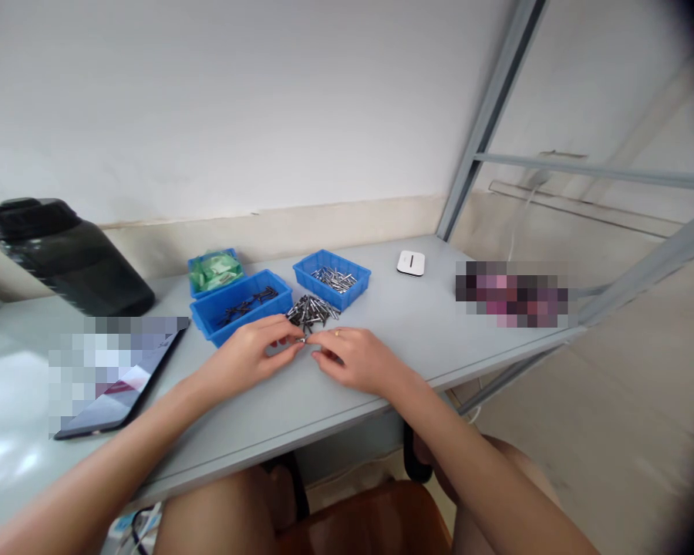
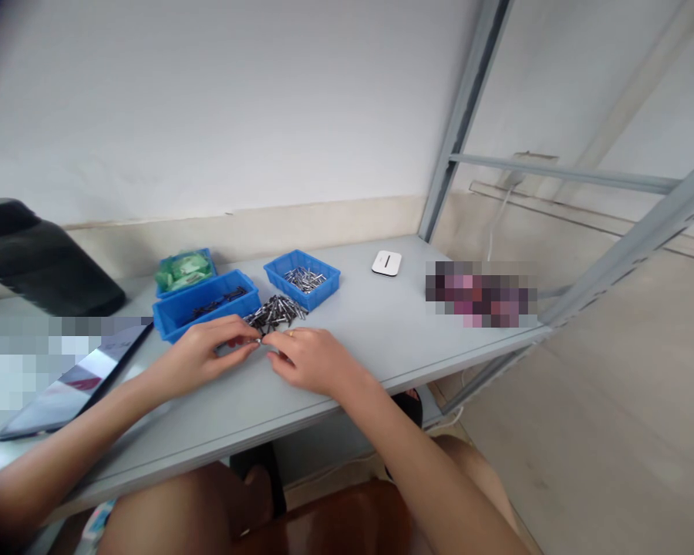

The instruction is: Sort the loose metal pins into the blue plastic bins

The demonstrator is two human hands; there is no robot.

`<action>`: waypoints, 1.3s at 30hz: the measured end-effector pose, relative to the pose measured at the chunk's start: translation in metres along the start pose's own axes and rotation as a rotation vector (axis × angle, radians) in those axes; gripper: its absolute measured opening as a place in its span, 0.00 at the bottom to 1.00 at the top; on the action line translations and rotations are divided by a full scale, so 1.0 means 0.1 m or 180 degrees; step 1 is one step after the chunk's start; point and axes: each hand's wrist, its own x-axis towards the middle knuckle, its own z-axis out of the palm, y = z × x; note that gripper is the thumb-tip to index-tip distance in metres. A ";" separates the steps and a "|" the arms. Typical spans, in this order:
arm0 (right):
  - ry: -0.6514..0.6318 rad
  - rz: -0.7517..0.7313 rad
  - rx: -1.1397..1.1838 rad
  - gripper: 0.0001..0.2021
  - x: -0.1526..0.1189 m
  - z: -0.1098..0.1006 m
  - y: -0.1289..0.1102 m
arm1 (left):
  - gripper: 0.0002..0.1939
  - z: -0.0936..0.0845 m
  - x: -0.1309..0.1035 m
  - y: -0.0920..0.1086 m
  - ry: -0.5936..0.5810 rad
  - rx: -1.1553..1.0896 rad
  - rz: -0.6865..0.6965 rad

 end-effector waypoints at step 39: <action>0.0084 -0.0222 -0.0303 0.15 0.00 0.03 0.00 | 0.07 0.02 -0.02 -0.05 0.0136 0.0137 -0.0083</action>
